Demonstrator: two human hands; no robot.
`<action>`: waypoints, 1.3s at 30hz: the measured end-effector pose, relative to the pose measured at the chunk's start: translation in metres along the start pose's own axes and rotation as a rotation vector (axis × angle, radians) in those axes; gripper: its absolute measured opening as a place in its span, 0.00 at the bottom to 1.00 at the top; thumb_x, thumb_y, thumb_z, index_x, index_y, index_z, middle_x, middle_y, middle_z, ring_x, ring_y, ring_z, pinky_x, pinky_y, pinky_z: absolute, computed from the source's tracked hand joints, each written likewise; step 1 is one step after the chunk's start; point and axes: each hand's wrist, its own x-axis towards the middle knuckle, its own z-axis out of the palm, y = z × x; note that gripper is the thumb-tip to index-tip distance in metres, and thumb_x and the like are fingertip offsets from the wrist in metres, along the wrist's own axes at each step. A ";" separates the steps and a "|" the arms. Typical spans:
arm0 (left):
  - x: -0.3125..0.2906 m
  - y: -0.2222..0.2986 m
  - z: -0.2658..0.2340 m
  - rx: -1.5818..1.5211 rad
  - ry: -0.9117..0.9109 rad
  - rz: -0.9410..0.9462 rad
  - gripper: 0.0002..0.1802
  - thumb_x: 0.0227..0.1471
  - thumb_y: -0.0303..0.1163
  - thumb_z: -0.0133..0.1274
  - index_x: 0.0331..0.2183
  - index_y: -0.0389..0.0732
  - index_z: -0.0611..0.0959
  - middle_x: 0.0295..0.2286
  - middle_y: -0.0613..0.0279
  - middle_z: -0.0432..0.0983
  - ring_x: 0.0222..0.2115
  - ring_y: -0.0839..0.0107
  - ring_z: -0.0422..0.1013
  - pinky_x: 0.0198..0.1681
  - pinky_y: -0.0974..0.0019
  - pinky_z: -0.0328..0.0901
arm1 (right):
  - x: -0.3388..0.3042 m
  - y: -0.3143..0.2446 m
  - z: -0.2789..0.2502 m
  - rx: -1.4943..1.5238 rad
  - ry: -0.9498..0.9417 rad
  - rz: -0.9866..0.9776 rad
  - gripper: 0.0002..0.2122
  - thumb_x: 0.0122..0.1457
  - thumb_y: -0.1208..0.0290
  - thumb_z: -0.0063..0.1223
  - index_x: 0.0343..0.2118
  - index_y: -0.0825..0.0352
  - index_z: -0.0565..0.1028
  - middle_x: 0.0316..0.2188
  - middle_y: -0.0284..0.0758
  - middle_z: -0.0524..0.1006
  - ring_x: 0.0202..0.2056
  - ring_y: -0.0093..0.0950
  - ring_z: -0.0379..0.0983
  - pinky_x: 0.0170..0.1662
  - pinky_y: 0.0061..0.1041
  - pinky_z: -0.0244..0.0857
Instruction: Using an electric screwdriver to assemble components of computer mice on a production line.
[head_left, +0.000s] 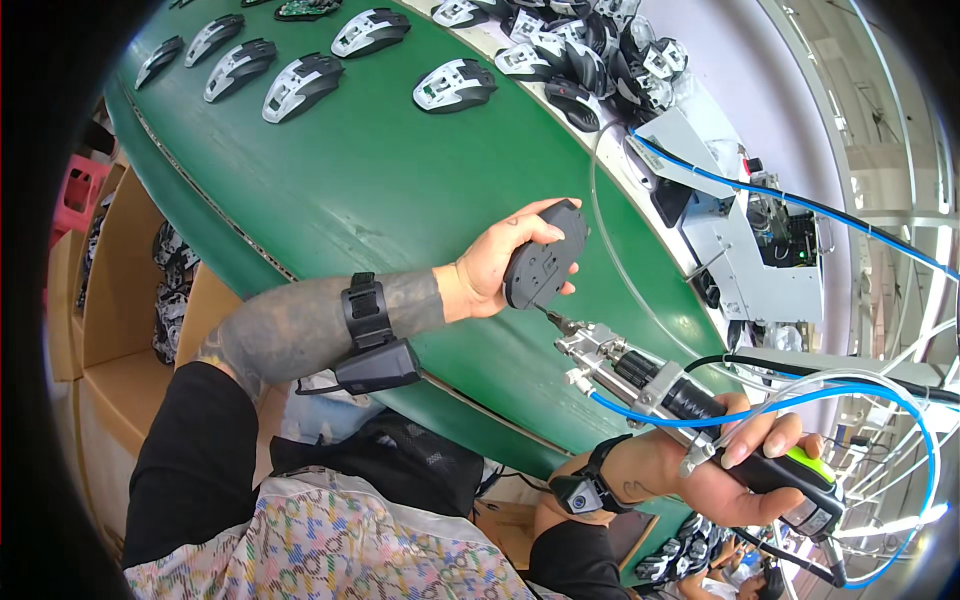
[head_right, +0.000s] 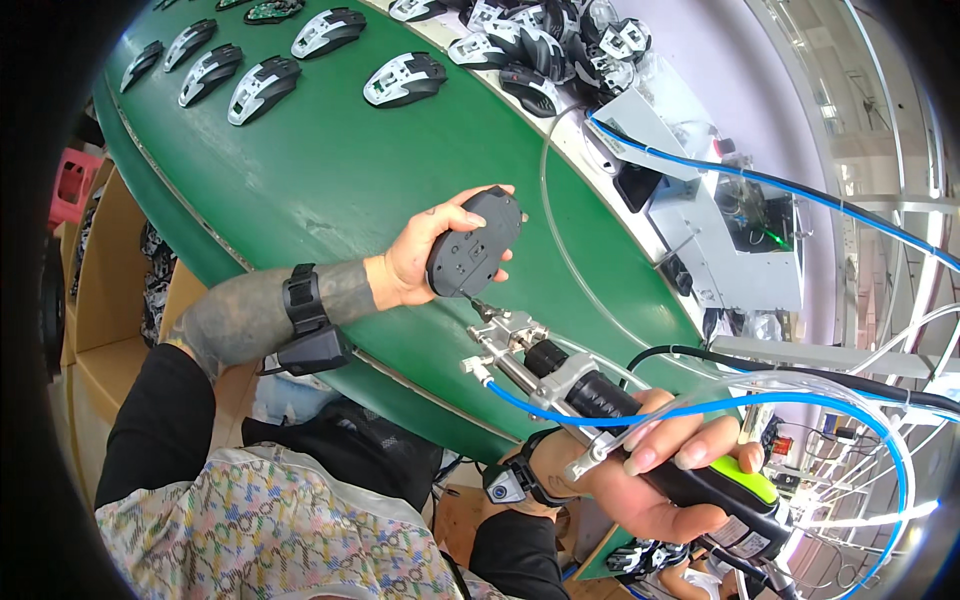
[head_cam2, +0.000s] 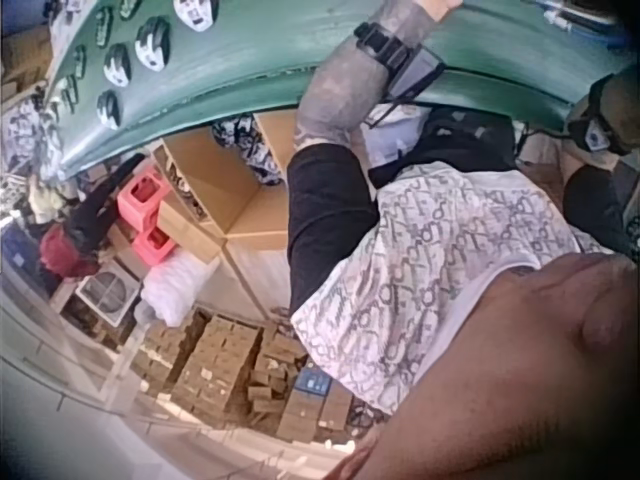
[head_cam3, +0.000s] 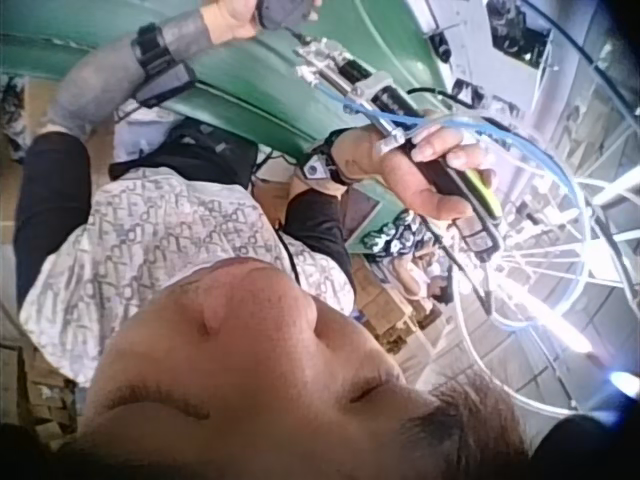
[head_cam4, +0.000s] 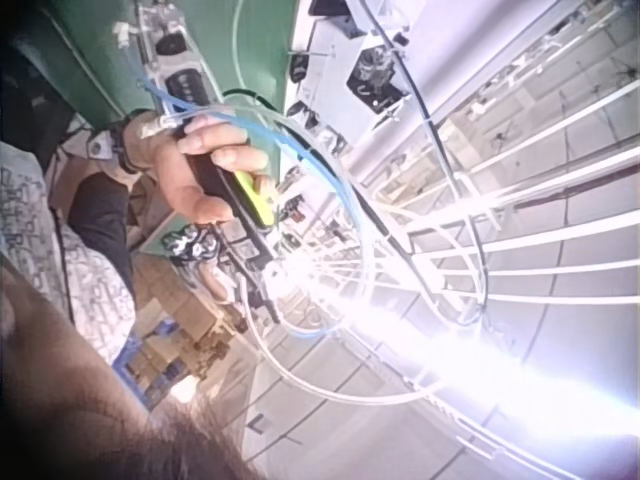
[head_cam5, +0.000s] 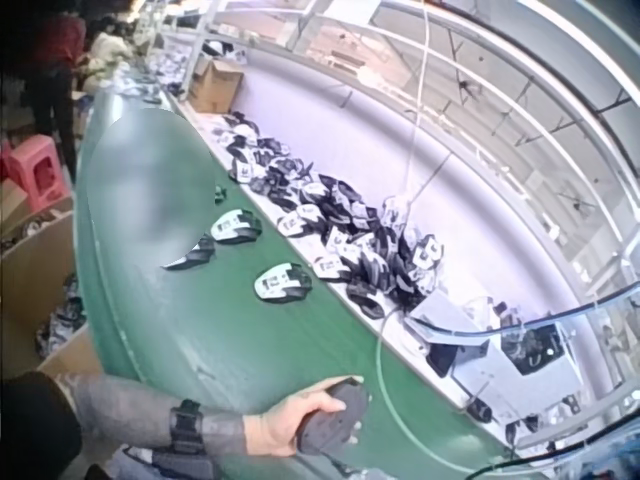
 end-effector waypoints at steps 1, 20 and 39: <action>-0.001 -0.001 0.001 0.001 0.001 0.002 0.28 0.45 0.32 0.46 0.51 0.43 0.65 0.38 0.58 0.64 0.32 0.66 0.68 0.34 0.62 0.70 | 0.000 -0.002 0.000 0.011 -0.024 0.018 0.22 0.58 0.56 0.41 0.47 0.70 0.59 0.30 0.37 0.64 0.20 0.25 0.66 0.24 0.24 0.59; 0.003 -0.016 -0.002 0.289 0.197 -0.097 0.29 0.43 0.36 0.50 0.50 0.45 0.67 0.35 0.61 0.66 0.30 0.71 0.68 0.32 0.66 0.68 | 0.001 -0.008 -0.002 0.018 0.011 -0.003 0.22 0.58 0.58 0.42 0.48 0.71 0.60 0.33 0.39 0.65 0.20 0.25 0.65 0.26 0.24 0.58; -0.004 -0.022 -0.007 0.211 0.084 -0.121 0.29 0.45 0.31 0.46 0.52 0.45 0.63 0.39 0.57 0.64 0.33 0.67 0.68 0.35 0.62 0.70 | -0.005 -0.009 0.005 0.059 0.011 0.024 0.24 0.57 0.58 0.45 0.49 0.72 0.60 0.32 0.38 0.64 0.20 0.25 0.65 0.25 0.24 0.55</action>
